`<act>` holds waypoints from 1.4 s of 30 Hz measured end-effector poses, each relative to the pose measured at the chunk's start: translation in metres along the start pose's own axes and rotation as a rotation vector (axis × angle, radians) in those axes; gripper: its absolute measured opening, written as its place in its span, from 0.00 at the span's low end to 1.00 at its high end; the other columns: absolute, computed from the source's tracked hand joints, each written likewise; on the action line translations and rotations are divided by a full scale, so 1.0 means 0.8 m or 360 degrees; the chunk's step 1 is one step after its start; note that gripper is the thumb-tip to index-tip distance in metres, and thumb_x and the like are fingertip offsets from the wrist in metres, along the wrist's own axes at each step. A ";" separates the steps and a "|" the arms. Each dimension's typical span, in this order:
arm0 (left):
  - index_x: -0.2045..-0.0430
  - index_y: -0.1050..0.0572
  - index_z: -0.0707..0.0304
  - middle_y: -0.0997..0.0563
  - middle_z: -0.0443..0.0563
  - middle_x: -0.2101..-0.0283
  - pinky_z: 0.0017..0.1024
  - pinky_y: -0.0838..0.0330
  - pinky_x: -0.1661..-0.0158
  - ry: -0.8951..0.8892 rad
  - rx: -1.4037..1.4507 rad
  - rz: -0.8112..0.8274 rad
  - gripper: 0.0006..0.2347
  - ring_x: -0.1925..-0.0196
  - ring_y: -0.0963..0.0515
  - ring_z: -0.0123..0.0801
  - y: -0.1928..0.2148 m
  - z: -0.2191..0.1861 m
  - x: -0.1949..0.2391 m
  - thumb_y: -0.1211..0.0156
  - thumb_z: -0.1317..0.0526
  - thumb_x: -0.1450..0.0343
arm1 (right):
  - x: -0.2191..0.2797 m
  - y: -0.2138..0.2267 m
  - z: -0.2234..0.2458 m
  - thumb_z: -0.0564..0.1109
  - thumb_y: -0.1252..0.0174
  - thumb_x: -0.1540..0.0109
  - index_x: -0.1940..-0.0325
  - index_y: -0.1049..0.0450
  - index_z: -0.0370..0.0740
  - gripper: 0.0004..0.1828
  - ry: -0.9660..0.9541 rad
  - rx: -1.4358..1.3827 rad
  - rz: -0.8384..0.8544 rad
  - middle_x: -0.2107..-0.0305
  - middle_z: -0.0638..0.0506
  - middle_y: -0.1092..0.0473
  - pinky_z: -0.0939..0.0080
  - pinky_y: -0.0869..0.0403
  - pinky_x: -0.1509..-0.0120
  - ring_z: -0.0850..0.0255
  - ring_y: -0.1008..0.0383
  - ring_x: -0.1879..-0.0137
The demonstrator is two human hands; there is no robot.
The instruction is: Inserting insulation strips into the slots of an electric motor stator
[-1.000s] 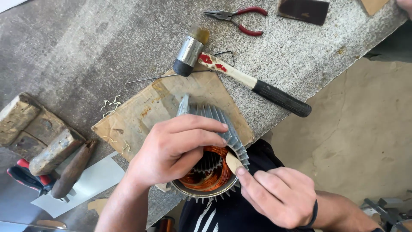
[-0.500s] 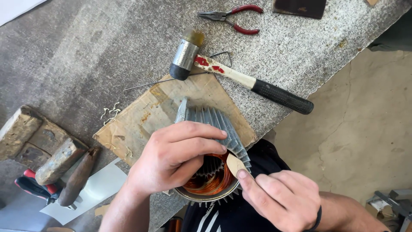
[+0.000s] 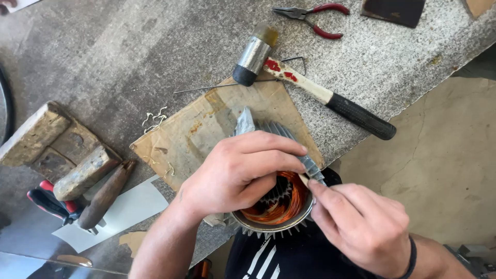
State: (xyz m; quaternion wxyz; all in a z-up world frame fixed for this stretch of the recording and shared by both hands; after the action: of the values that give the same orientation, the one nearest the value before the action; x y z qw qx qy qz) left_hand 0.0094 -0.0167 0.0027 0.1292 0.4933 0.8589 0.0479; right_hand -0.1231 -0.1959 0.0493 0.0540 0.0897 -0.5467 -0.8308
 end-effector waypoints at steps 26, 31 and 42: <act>0.74 0.19 0.53 0.18 0.43 0.58 0.44 0.31 0.63 -0.0366 -0.0648 0.0023 0.08 0.59 0.21 0.44 -0.030 0.018 0.000 0.46 0.65 0.38 | 0.019 -0.001 -0.001 0.28 0.33 0.31 0.53 0.15 0.30 0.05 -0.0003 -0.0163 -0.0008 0.63 0.41 0.22 0.61 0.30 0.60 0.56 0.25 0.64; 0.76 0.19 0.53 0.18 0.42 0.61 0.44 0.32 0.67 -0.0451 -0.0699 -0.0041 0.06 0.62 0.21 0.44 -0.031 0.020 0.003 0.44 0.63 0.40 | 0.023 -0.005 -0.006 0.31 0.31 0.27 0.53 0.15 0.29 0.00 0.0023 -0.0180 -0.0009 0.64 0.40 0.24 0.60 0.32 0.60 0.55 0.27 0.64; 0.84 0.27 0.46 0.29 0.41 0.75 0.44 0.35 0.90 -0.0486 -0.1471 -0.0159 0.09 0.83 0.21 0.44 -0.062 0.031 -0.016 0.36 0.56 0.33 | 0.032 0.001 -0.008 0.46 0.26 0.22 0.56 0.16 0.51 0.09 0.0032 0.0716 0.0186 0.67 0.54 0.26 0.55 0.38 0.64 0.54 0.26 0.62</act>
State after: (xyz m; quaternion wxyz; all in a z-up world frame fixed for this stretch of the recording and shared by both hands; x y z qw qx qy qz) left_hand -0.0190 -0.0543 -0.0291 0.4612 0.3440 0.7416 0.3449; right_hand -0.1466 -0.2070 0.0452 0.0862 0.0759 -0.7217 -0.6826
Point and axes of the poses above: each hand's wrist, its own x-axis away from the middle knuckle, its own y-axis out of the back of the hand, z = x × y, the point moved 2 cm from there along -x, towards the middle knuckle
